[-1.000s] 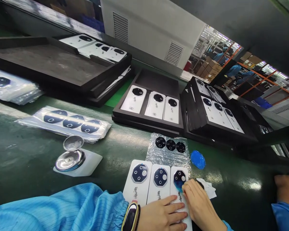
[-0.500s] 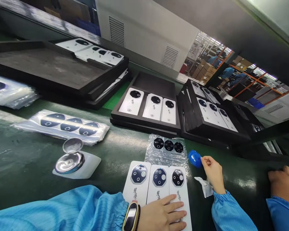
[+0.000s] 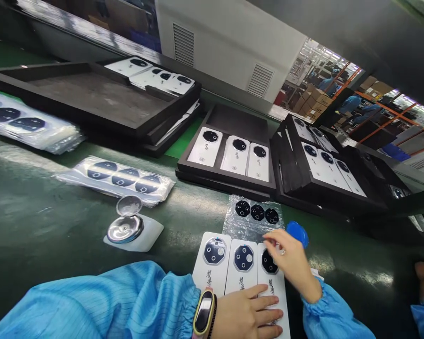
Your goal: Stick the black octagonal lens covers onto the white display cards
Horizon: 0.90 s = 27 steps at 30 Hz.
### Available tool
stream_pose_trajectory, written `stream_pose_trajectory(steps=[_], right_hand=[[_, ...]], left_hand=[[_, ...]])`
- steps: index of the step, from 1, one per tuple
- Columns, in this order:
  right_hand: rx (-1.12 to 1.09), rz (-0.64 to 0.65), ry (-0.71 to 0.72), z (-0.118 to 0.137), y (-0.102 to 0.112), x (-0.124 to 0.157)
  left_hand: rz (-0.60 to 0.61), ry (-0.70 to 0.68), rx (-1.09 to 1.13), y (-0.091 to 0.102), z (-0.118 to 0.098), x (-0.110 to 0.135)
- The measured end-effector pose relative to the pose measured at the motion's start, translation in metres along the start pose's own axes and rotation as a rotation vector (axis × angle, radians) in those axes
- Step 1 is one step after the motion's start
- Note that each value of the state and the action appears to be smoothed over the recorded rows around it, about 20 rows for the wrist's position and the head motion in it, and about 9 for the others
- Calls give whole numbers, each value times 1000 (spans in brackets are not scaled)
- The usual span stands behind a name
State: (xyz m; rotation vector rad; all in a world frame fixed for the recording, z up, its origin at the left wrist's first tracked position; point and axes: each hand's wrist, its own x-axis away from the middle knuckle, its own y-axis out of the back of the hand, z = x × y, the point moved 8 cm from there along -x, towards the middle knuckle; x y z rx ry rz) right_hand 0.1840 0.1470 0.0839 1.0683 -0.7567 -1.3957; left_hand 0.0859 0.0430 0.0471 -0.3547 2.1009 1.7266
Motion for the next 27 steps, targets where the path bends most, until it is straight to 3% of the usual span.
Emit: stream_pose_trajectory(steps=[3, 5, 16, 27], right_hand=[[-3, 156, 148, 43, -32, -8], [34, 217, 176, 53, -42, -13], [178, 362, 43, 50, -47, -17], [189, 408, -35, 49, -47, -21]], left_hand=[[-8, 0, 1, 2, 1, -1], [-9, -4, 0, 2, 1, -1], [-37, -2, 1, 7, 0, -1], [-8, -4, -21, -1, 0, 0]])
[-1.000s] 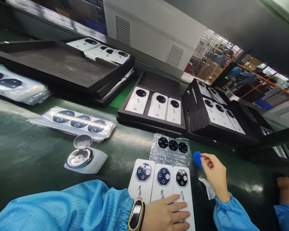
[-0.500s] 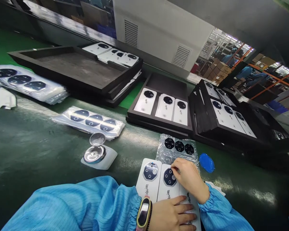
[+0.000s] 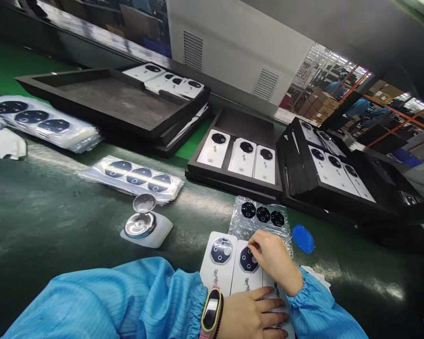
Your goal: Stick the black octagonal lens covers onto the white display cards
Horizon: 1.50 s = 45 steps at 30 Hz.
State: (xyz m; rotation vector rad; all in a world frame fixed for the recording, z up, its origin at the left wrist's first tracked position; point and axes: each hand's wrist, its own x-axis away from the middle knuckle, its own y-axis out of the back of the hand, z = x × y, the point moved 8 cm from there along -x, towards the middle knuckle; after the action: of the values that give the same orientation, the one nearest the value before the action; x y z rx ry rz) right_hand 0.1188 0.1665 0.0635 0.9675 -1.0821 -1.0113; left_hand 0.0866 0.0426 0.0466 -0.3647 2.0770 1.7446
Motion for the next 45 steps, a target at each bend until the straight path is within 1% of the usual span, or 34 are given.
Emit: stream_pose_trajectory(steps=[7, 12, 16, 23, 26, 29, 32, 36, 40, 43, 45], right_hand=[[-40, -19, 23, -6, -3, -1], [-55, -64, 103, -7, -3, 3], [8, -149, 183, -1, -4, 8], [168, -333, 340, 10, -8, 19], [221, -397, 389, 13, -9, 22], [259, -431, 423, 16, -10, 26], [285, -436, 434, 20, -10, 31], [304, -428, 458, 25, -12, 42], [272, -383, 541, 31, -15, 59], [174, -297, 553, 31, -9, 73], [53, -205, 534, 30, -4, 81]], left_hand=[[3, 2, -24, -3, -1, 2], [0, 3, -20, -2, -1, 2], [5, 8, 7, 2, 0, 0], [54, 9, -10, 4, 1, -1], [31, -1, -3, 7, 2, -2], [0, 6, 27, 8, 3, -3], [-10, 12, 73, 6, 3, -3], [15, 14, 142, -2, 2, -2], [45, 20, 193, -8, 1, -1], [56, 20, 205, -9, 0, -1], [79, 9, 199, -12, -1, -1]])
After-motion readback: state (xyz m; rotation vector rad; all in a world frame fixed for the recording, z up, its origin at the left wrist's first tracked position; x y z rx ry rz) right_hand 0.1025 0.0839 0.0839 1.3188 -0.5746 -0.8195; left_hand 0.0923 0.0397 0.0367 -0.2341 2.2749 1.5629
